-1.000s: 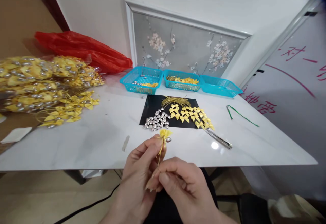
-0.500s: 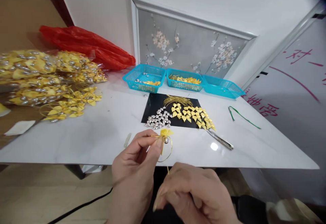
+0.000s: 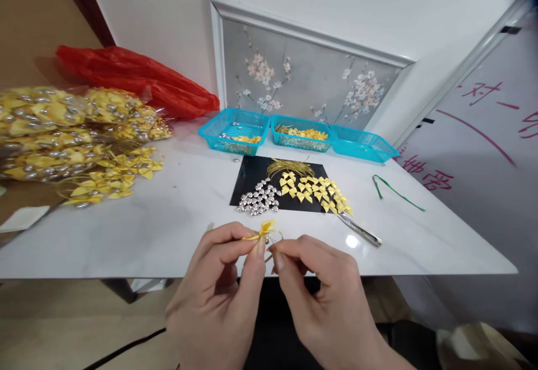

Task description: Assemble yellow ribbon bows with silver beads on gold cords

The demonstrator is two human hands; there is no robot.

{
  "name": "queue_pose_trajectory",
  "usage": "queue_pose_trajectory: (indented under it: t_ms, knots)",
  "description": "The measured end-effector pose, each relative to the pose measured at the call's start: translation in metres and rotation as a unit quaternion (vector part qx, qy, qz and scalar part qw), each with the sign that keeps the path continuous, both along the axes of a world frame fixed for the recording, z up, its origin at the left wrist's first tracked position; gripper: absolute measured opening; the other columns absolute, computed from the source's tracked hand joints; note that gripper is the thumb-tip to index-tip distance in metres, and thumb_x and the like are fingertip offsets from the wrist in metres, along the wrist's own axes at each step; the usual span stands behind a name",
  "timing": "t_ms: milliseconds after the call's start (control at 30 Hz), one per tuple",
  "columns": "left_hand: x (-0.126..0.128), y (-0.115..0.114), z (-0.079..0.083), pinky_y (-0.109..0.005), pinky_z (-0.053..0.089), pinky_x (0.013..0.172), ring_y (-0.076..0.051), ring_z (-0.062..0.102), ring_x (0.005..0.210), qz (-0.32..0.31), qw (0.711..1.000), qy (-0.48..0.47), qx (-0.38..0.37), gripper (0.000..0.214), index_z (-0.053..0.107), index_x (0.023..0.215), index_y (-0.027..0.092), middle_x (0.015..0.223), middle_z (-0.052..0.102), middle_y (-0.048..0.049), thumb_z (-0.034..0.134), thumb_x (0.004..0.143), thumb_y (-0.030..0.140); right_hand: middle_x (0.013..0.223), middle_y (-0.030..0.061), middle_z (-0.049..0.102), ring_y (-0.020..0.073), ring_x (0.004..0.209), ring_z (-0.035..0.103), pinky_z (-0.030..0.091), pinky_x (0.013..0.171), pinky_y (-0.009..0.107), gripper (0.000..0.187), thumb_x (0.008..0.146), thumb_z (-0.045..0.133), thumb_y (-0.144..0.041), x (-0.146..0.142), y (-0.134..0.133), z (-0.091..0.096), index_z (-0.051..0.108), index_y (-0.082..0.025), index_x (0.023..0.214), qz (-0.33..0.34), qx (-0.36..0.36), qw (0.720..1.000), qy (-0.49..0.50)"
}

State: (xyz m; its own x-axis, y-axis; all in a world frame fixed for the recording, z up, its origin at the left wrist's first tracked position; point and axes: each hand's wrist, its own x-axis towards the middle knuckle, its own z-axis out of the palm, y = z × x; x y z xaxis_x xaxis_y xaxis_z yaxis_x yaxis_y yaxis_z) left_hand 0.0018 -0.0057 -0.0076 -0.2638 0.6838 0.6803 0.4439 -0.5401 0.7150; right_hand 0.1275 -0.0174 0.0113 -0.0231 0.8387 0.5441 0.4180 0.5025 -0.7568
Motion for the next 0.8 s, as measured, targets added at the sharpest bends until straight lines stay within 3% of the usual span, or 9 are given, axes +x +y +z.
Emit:
queue_pose_trajectory:
  t_ms: [133,300,433,633,800]
  knots:
    - [-0.001,0.000,0.000,-0.011,0.053,0.058,-0.007,0.067,0.079,0.000,1.000,0.003,0.006,0.015,0.069,0.083,0.025,0.091,0.069,0.0055,0.069,0.089,0.011,0.064,-0.0010,0.059,0.0109,0.055,0.051,0.041,0.052,0.022,0.020,0.093,0.054,-0.011,0.001,0.000,0.002,0.069,-0.016,0.081,0.004,0.003,1.000,-0.008]
    - [0.004,0.000,0.004,-0.013,0.057,0.068,-0.009,0.069,0.083,-0.014,0.997,-0.047,-0.051,0.015,0.069,0.080,0.027,0.092,0.068,0.0047,0.069,0.091,0.015,0.065,-0.0011,0.058,0.0116,0.057,0.051,0.041,0.053,0.024,0.020,0.094,0.054,-0.013,0.001,-0.002,-0.001,0.068,-0.017,0.080,0.004,-0.009,1.000,0.018]
    - [0.004,-0.001,0.005,-0.015,0.058,0.069,-0.011,0.069,0.083,-0.014,0.997,-0.050,-0.054,0.015,0.069,0.079,0.027,0.091,0.068,0.0039,0.069,0.090,0.017,0.065,-0.0004,0.059,0.0118,0.056,0.051,0.041,0.051,0.024,0.021,0.094,0.053,-0.012,0.002,0.001,0.001,0.068,-0.017,0.080,0.010,-0.004,1.000,0.008]
    - [0.005,-0.003,0.004,-0.016,0.057,0.067,-0.012,0.069,0.087,-0.020,0.997,-0.038,-0.067,0.014,0.070,0.082,0.029,0.094,0.068,0.0034,0.069,0.090,0.018,0.070,0.0015,0.065,0.0126,0.059,0.058,0.048,0.055,0.023,0.019,0.095,0.054,-0.012,0.001,0.004,-0.001,0.070,-0.016,0.086,0.002,-0.004,0.999,0.034]
    - [0.005,0.000,0.007,-0.016,0.057,0.065,-0.013,0.071,0.082,-0.036,0.995,-0.052,-0.081,0.014,0.072,0.078,0.029,0.089,0.071,0.0032,0.070,0.088,0.019,0.085,0.0042,0.073,0.0148,0.074,0.068,0.055,0.068,0.023,0.017,0.096,0.055,-0.006,0.000,0.008,-0.009,0.067,-0.017,0.101,-0.022,0.092,0.995,0.018]
